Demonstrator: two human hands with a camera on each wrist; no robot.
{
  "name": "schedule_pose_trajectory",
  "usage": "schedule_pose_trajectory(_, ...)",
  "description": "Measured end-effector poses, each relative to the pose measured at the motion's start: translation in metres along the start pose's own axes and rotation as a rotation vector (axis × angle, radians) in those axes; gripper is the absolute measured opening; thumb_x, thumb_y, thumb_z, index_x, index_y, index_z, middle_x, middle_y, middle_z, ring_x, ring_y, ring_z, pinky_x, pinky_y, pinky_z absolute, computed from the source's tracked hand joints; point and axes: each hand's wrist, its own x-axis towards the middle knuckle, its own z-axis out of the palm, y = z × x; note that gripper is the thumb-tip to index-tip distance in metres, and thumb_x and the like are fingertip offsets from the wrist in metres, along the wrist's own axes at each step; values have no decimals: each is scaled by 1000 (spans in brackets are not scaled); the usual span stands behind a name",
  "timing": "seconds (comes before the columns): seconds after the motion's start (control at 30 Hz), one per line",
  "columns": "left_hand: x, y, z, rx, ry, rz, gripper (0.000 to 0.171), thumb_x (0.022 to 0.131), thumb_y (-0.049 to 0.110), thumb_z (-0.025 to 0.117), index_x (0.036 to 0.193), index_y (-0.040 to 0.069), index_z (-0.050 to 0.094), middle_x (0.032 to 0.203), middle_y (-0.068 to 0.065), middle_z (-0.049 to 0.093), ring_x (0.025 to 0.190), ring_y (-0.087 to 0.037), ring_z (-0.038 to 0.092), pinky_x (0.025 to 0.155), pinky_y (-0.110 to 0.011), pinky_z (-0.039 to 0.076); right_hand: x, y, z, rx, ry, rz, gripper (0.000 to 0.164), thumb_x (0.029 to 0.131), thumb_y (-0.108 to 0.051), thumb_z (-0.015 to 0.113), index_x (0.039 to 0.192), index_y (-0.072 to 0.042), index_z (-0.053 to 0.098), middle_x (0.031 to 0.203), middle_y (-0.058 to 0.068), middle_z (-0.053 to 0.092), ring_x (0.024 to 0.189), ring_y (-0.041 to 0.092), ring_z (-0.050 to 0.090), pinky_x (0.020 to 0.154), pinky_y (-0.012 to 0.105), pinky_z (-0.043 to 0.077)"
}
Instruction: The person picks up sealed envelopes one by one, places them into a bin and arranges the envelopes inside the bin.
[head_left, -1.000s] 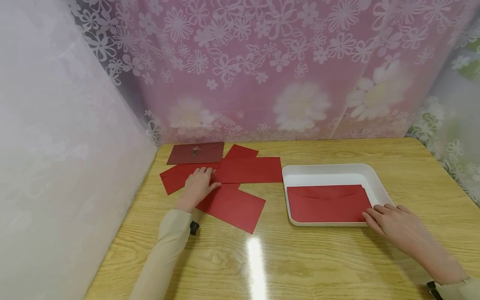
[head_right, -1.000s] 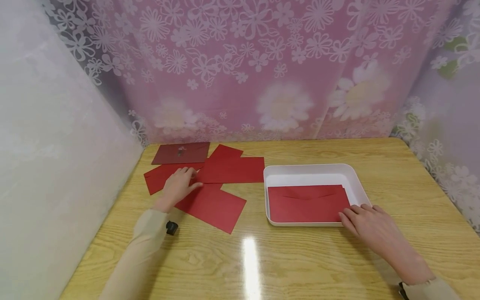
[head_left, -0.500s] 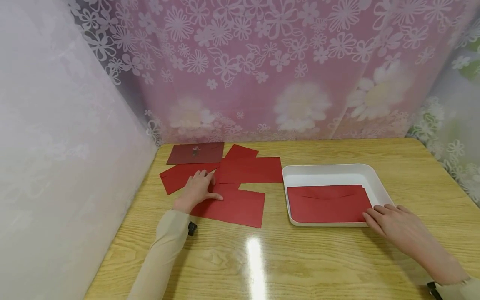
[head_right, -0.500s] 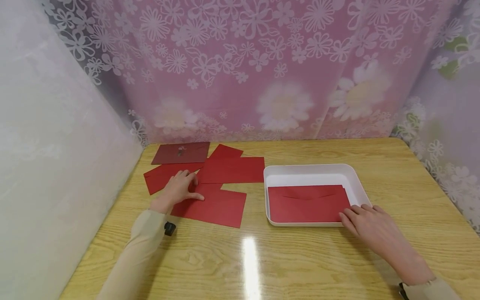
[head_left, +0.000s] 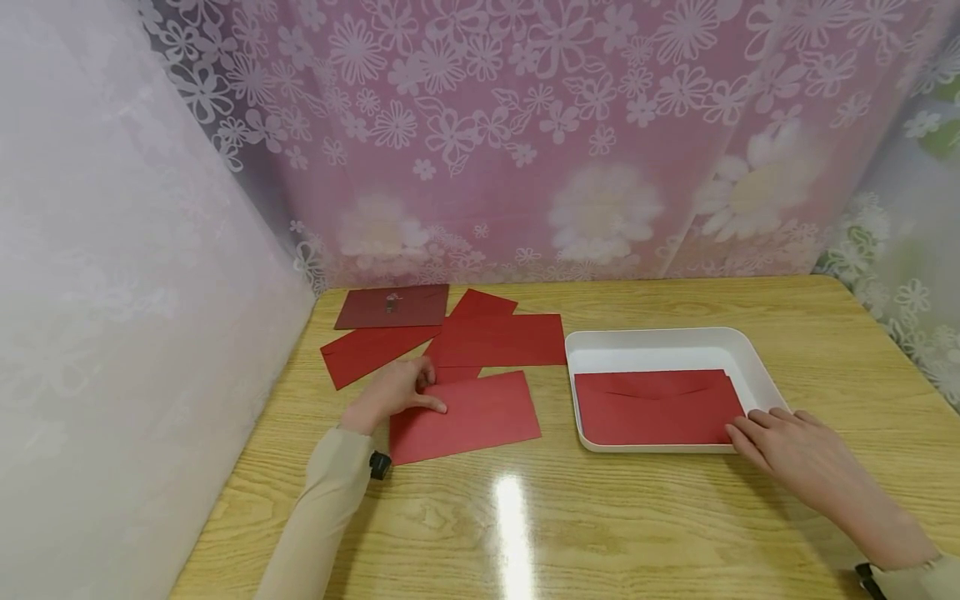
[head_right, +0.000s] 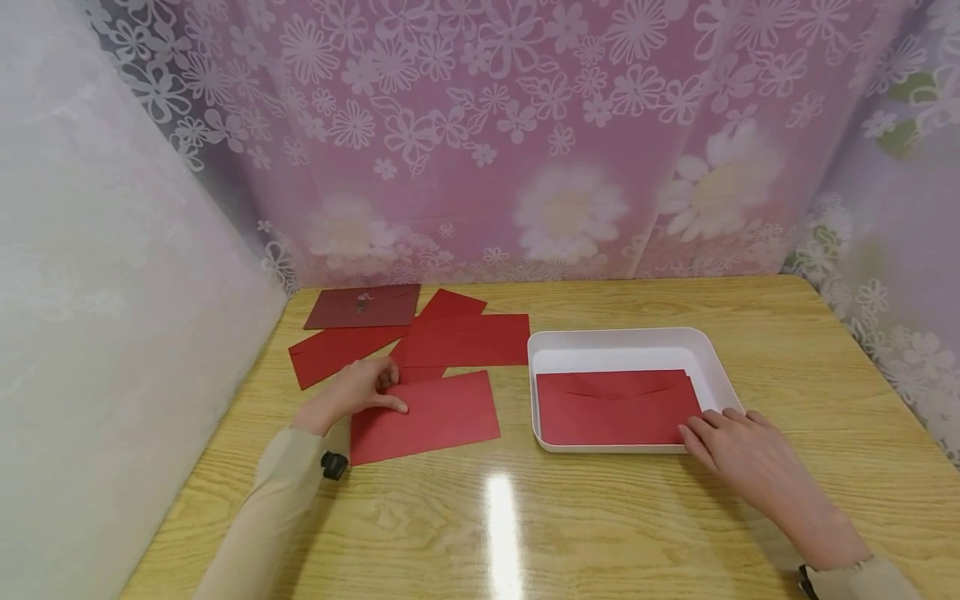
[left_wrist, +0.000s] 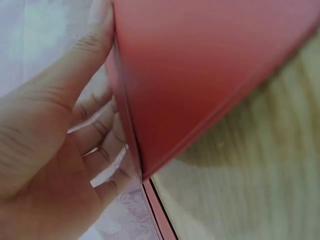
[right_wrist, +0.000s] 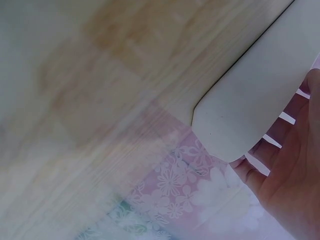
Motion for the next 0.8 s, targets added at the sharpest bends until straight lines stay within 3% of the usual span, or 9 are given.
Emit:
schedule_pose_trajectory(0.17,-2,1,1,-6,57,106,23,90,39,76,91,18,66,76,7,59,70,-11,50,68,-30,43,1,1,0,-9,-2,-15,86,109,-45,-4,100,-9,73,96,3,67,84,28,63,65,46,52)
schedule_pose_trajectory(0.27,-4,4,1,5,98,117,18,99,36,66,94,19,66,78,9,60,68,-10,50,68,-29,43,2,1,0,-15,3,-26,95,104,-45,-14,100,-8,73,96,4,67,83,28,63,64,46,52)
schedule_pose_trajectory(0.37,-5,10,1,11,157,116,18,104,34,58,98,18,63,79,5,59,67,-14,51,67,-30,43,2,2,0,-12,7,-29,96,103,-46,-14,100,-8,74,95,4,67,82,28,62,63,45,52)
schedule_pose_trajectory(0.43,-7,14,0,34,234,145,18,106,32,56,97,17,61,83,2,61,70,-17,57,66,-30,44,2,2,1,-7,10,-26,95,104,-46,-13,99,-8,74,95,4,67,81,27,62,63,45,51)
schedule_pose_trajectory(0.6,-7,23,-4,182,478,259,18,103,27,61,90,14,59,79,2,59,68,-16,56,62,-29,43,2,1,1,16,0,8,93,104,-50,-10,99,-8,74,92,2,66,80,26,61,63,44,51)
schedule_pose_trajectory(0.63,-7,24,-5,209,511,273,18,103,27,62,90,14,59,76,2,56,64,-15,51,61,-29,42,2,1,1,19,-6,17,85,109,-49,0,99,-8,74,92,2,66,80,26,61,63,45,51)
schedule_pose_trajectory(0.8,-2,33,-11,304,649,330,18,100,25,66,90,12,60,77,0,58,68,-17,53,62,-30,40,2,0,0,7,-3,9,83,109,-48,1,99,-10,73,92,1,65,80,26,60,64,43,51)
